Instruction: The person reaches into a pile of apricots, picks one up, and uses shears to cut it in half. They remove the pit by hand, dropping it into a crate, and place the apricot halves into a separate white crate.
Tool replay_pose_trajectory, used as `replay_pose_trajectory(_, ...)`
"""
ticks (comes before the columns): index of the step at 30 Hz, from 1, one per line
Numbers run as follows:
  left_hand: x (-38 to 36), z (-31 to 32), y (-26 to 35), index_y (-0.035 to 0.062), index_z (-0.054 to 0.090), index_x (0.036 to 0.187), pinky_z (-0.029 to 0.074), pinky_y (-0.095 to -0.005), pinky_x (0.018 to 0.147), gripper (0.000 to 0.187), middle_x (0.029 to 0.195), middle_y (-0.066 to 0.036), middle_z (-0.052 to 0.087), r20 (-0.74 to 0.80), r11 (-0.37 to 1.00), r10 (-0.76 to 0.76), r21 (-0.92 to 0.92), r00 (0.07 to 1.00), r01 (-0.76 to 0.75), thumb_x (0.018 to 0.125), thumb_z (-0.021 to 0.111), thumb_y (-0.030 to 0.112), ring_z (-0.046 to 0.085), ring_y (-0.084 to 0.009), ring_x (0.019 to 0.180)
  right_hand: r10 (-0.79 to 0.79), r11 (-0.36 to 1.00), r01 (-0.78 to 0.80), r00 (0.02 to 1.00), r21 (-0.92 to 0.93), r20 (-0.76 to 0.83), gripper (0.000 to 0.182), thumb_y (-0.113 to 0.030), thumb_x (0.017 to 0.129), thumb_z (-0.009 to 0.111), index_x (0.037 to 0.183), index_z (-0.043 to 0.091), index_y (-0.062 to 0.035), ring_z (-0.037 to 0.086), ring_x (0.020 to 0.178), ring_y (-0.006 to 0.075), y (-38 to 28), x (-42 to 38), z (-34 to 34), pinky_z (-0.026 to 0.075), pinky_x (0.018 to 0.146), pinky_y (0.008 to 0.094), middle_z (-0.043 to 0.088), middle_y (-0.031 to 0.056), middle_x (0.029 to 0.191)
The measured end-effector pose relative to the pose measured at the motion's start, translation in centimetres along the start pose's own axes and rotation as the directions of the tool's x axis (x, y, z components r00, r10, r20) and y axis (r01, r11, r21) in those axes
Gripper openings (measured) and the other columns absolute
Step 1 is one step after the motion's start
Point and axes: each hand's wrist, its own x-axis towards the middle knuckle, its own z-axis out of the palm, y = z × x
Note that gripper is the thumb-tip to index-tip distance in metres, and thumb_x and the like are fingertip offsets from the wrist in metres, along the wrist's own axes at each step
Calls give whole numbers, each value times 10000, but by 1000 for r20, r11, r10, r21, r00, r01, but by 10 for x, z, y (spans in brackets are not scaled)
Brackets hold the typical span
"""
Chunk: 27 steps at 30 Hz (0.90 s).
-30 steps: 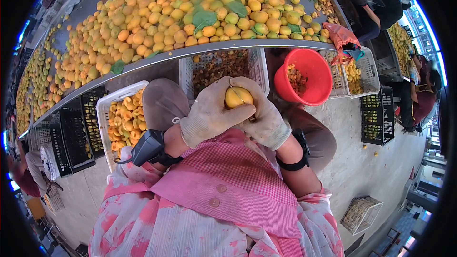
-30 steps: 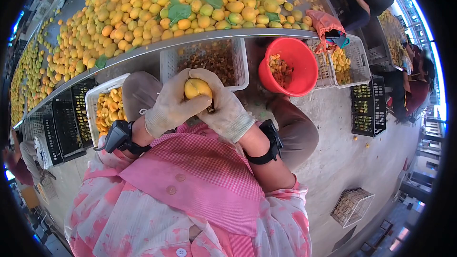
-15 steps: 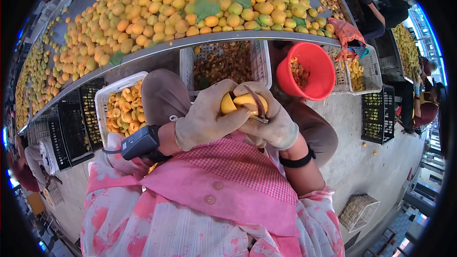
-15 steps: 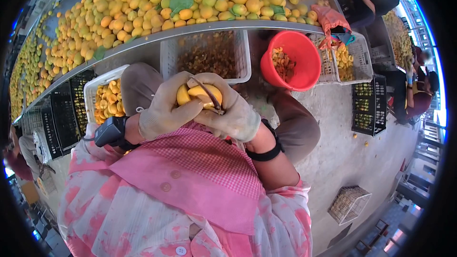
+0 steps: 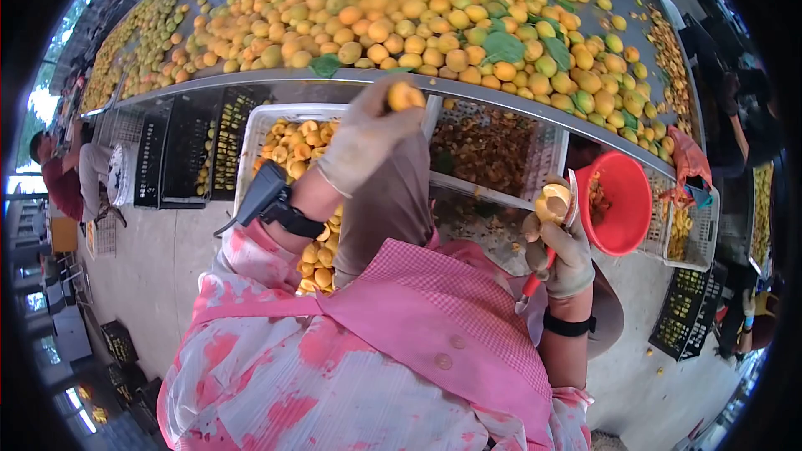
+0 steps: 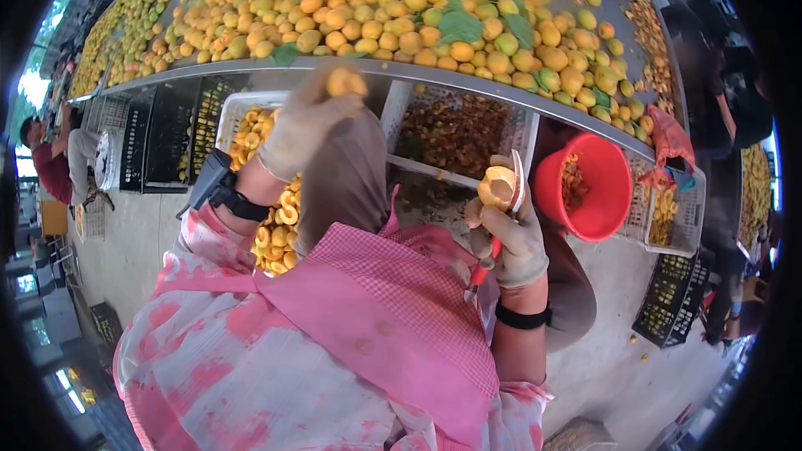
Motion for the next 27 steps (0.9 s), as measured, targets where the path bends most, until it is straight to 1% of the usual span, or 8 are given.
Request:
replay_pose_trajectory(4, 4, -88, -63, 6, 560, 1246, 527, -259, 723, 375, 1007, -45, 624, -307, 999, -43, -14, 951, 41, 881, 624, 66, 624, -125, 880, 6, 999, -7, 1000, 49, 28, 641, -68, 843, 600, 1439, 370, -117, 437, 411, 105, 3, 5, 6, 329, 369, 212, 590, 108, 789)
replay_pose_trajectory(6, -1, -130, -86, -14, 544, 1276, 545, -310, 747, 445, 1050, -115, 665, -450, 953, -152, 171, 880, 251, 856, 633, 101, 669, -189, 920, 16, 998, -20, 998, 65, 56, 634, -69, 846, 600, 1436, 374, -118, 427, 407, 104, 5, 8, 10, 328, 370, 211, 589, 106, 789)
replay_pose_trajectory(8, 0, -190, -134, -28, 556, 1266, 546, -341, 750, 488, 1019, -200, 687, -447, 570, -31, 726, 894, 384, 827, 646, 167, 685, -243, 934, 26, 999, -27, 999, 34, 44, 625, -67, 852, 592, 1435, 374, -118, 421, 407, 100, 7, 10, 14, 326, 370, 212, 589, 103, 796)
replay_pose_trajectory(12, -17, -266, -233, 36, 633, 1205, 539, -365, 795, 440, 1003, -217, 701, -478, 717, -344, 421, 808, 555, 808, 650, 225, 685, -284, 965, 46, 999, -47, 997, 18, 54, 597, -78, 871, 569, 1435, 376, -123, 417, 408, 98, 14, 15, 15, 325, 365, 215, 586, 98, 798)
replay_pose_trajectory(17, -58, -257, -239, 175, 721, 1114, 542, -372, 800, 313, 1016, -131, 724, -350, 564, -392, 639, 851, 523, 815, 659, 241, 703, -255, 899, 78, 996, -78, 997, -45, -1, 575, -104, 887, 562, 1432, 381, -129, 417, 405, 102, 19, 18, 15, 330, 359, 218, 575, 98, 816)
replay_pose_trajectory(22, -89, -224, -231, 2, 633, 1208, 537, -323, 823, 477, 983, -95, 712, -320, 627, -588, 400, 743, 668, 817, 736, 255, 678, -218, 880, 117, 985, -112, 993, -134, 25, 524, -156, 934, 513, 1439, 374, -147, 380, 433, 70, 21, 25, 23, 300, 377, 196, 534, 67, 842)
replay_pose_trajectory(25, -101, -207, -251, 24, 640, 1204, 530, -312, 826, 461, 994, -91, 709, -184, 656, -488, 568, 853, 497, 823, 732, 268, 672, -203, 888, 130, 984, -123, 990, -130, 47, 525, -156, 933, 513, 1440, 372, -147, 383, 433, 72, 24, 30, 27, 297, 376, 198, 534, 69, 845)
replay_pose_trajectory(27, -103, -237, -327, 33, 646, 1191, 523, -312, 845, 413, 1008, -97, 711, 35, 774, -229, 612, 973, 160, 855, 697, 267, 668, -194, 907, 137, 983, -129, 989, -128, 53, 526, -153, 933, 513, 1439, 373, -147, 384, 431, 75, 25, 34, 27, 294, 375, 199, 536, 72, 847)
